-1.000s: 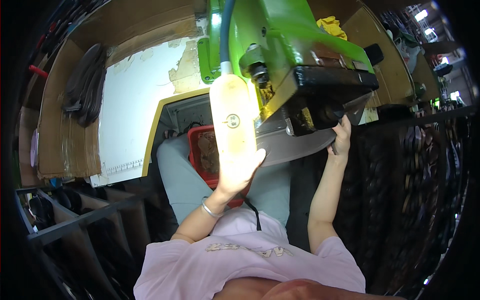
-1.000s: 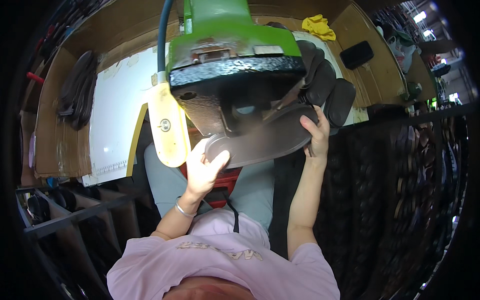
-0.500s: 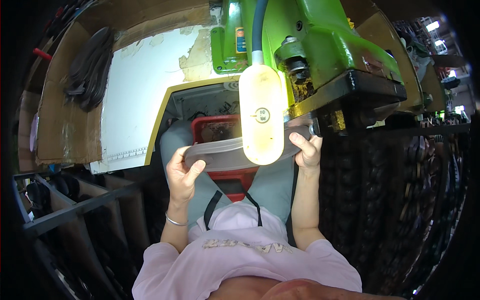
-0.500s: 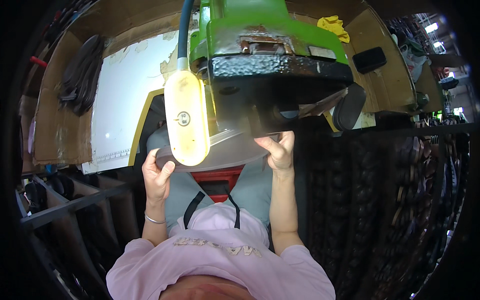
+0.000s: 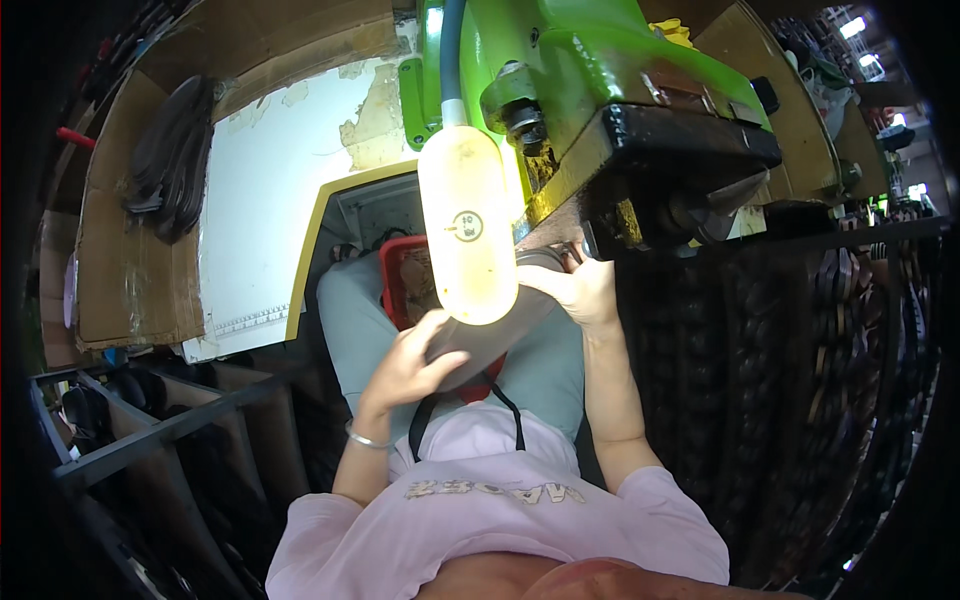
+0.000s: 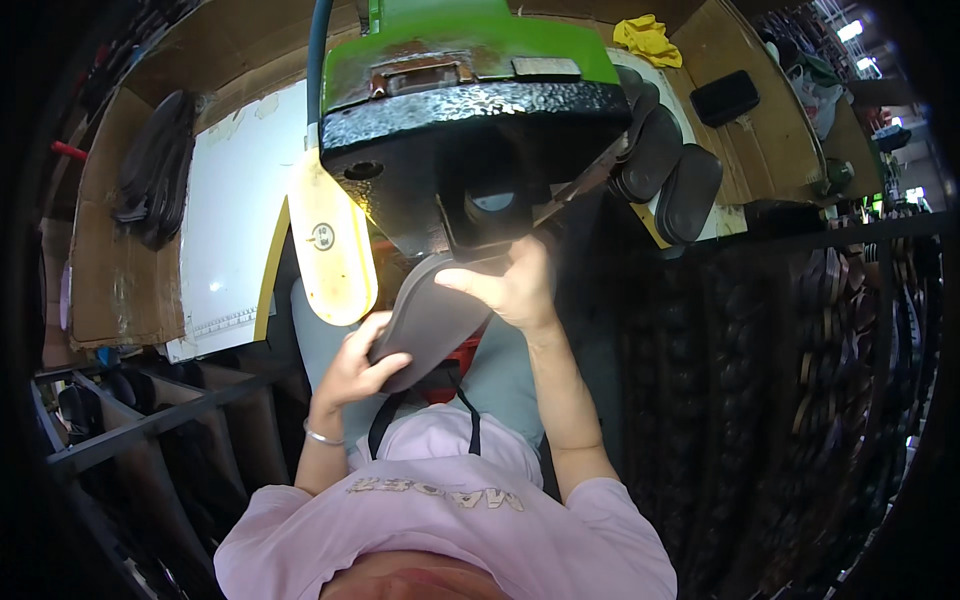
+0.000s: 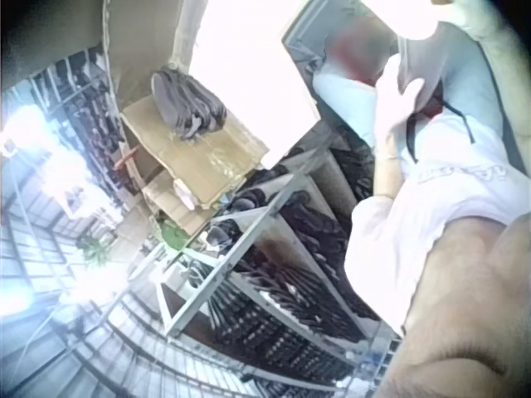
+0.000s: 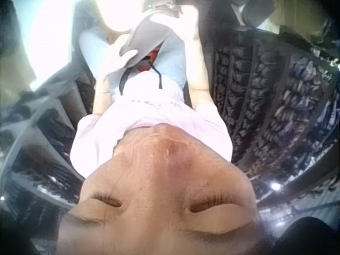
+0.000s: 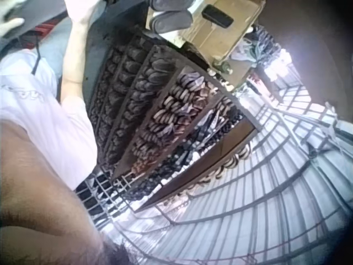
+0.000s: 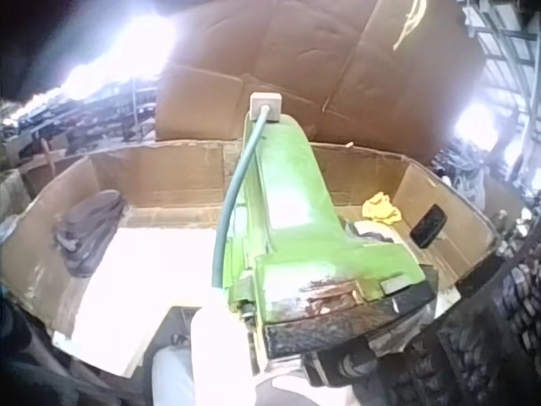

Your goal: The person repeatedly smooths the edges of dark shoe parts against a grinding machine. They handle the parts one at a time, rotating them to grind different edges, and place the finished pieces into a red bin below the machine.

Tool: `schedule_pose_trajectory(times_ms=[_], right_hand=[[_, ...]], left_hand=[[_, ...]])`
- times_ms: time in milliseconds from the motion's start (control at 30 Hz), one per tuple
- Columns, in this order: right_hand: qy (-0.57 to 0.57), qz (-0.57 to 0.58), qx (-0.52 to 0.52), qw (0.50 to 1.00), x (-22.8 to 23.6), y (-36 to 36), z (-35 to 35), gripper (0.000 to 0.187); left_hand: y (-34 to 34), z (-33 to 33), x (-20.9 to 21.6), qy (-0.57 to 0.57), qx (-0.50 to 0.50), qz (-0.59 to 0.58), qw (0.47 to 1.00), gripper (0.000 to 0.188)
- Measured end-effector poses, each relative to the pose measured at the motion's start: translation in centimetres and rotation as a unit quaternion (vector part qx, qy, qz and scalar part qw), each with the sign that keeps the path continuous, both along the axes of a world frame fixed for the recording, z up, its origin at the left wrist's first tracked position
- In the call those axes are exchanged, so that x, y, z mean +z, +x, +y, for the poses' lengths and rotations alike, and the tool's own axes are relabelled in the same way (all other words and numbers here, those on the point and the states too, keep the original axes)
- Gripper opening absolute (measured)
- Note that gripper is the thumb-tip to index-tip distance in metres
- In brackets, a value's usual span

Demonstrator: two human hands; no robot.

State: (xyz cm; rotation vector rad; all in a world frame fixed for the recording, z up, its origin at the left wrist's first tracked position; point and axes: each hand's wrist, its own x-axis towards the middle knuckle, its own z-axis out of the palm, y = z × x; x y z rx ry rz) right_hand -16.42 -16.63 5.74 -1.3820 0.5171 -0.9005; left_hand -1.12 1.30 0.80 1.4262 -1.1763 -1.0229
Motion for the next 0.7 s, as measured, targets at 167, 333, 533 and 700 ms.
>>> schedule_pose_trajectory(times_ms=[167,333,533,700], right_hand=[[-0.059,0.034,-0.113,0.991,-2.7,-1.5,0.1,0.056],[0.111,0.065,-0.039,0.991,-4.4,-7.2,8.3,0.045],[0.228,0.077,-0.075,0.968,-6.6,-12.8,12.7,0.028],[0.145,0.075,-0.194,0.967,-4.0,-13.9,8.2,0.032]], left_hand=[[-4.3,-7.4,0.6,-0.079,0.096,0.070,0.990,0.024],[-7.2,-8.5,-1.2,-0.099,0.201,-0.020,0.974,0.019],[-8.0,-6.2,-1.4,-0.079,0.236,0.062,0.967,0.023],[-7.2,-6.2,-0.1,-0.123,0.227,0.131,0.957,0.037]])
